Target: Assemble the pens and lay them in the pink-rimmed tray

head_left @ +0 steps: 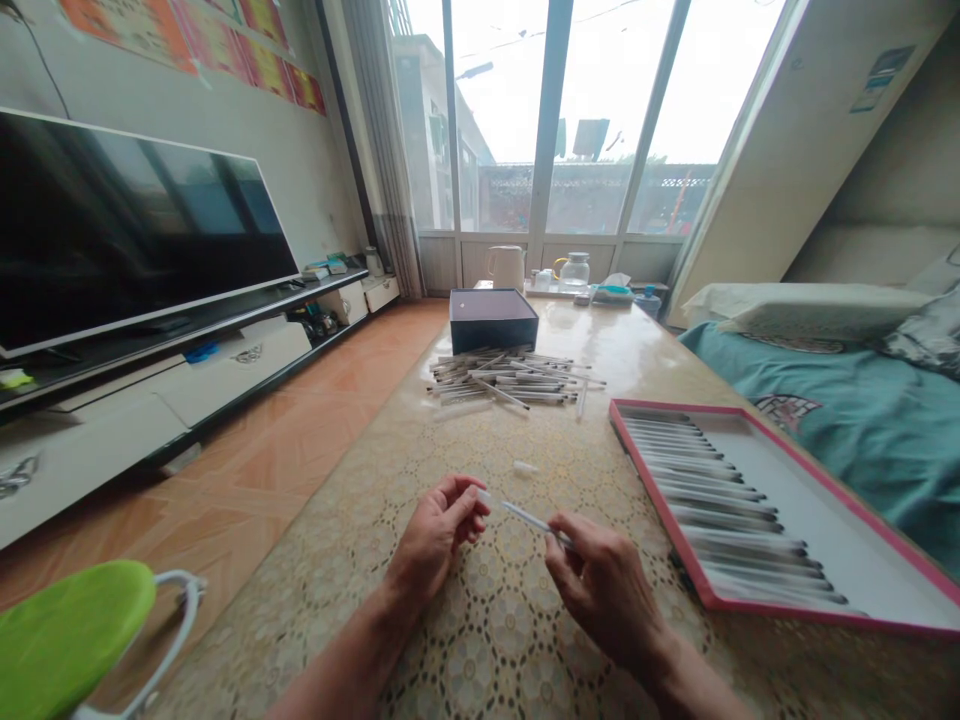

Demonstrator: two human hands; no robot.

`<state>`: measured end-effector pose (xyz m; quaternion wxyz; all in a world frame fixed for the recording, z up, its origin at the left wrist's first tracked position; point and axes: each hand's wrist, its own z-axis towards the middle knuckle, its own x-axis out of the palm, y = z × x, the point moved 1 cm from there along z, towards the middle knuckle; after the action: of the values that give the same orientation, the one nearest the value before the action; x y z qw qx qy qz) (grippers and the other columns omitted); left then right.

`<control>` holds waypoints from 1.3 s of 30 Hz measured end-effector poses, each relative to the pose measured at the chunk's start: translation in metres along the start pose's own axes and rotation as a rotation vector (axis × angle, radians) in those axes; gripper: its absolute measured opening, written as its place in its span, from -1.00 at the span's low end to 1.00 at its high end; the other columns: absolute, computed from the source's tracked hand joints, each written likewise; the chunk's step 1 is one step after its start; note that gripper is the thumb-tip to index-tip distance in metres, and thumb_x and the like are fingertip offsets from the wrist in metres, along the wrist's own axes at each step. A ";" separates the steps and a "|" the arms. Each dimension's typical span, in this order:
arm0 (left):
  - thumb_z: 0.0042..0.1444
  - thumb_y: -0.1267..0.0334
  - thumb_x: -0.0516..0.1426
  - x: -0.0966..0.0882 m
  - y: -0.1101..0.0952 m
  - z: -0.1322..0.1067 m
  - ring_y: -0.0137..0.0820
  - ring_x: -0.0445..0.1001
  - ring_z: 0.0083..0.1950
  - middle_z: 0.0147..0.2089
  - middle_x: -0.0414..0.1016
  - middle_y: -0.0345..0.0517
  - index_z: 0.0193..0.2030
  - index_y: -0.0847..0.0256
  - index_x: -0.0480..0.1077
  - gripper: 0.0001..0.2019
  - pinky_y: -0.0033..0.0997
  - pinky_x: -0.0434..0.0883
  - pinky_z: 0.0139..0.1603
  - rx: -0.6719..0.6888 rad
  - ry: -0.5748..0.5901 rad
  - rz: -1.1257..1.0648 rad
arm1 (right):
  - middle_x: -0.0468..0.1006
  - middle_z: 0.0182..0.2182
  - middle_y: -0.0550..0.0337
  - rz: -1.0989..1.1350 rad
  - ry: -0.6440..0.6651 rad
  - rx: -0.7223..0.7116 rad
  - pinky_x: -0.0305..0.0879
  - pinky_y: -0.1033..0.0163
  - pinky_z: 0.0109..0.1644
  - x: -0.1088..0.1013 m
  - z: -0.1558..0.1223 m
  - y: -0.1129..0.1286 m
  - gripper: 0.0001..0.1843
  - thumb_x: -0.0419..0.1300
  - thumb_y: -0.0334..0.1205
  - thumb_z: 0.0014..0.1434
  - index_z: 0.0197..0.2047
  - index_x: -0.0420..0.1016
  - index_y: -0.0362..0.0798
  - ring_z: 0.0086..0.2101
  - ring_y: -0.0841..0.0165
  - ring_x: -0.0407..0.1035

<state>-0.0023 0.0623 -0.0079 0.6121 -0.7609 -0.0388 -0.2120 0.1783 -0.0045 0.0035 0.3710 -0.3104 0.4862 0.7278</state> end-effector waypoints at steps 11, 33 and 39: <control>0.07 0.18 0.13 0.007 0.009 -0.003 -0.56 0.37 -0.55 -0.47 0.46 -0.19 -0.26 0.27 0.34 -0.81 -0.58 0.24 -0.56 0.024 0.131 0.065 | 0.40 -0.53 0.26 -0.057 0.039 -0.105 -0.03 0.36 -0.44 0.006 -0.001 -0.002 -0.78 -0.08 -0.24 0.26 -0.35 0.32 -0.05 -0.53 0.45 0.27; 0.01 0.08 0.16 0.017 0.009 -0.007 -0.52 0.35 -0.60 -0.52 0.44 -0.21 -0.19 0.26 0.28 -0.68 -0.54 0.26 -0.60 0.094 0.124 0.222 | 0.35 -0.63 0.29 0.282 0.165 0.094 0.08 0.39 -0.49 0.003 0.006 -0.006 -0.63 -0.06 -0.12 0.24 -0.50 0.38 -0.08 -0.57 0.45 0.24; 0.02 0.01 0.13 0.014 0.009 -0.001 -0.53 0.33 -0.62 -0.51 0.44 -0.21 0.04 0.31 0.19 -0.48 -0.58 0.22 -0.66 0.063 0.071 0.198 | 0.39 -0.59 0.25 0.323 -0.087 0.201 0.16 0.37 -0.53 -0.054 0.016 -0.014 -0.68 -0.11 -0.09 0.25 -0.23 0.38 -0.08 -0.60 0.43 0.27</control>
<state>0.0124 0.0563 -0.0104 0.6547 -0.7333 0.0518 -0.1760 0.2173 0.0010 0.0463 0.2992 -0.1578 0.5834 0.7384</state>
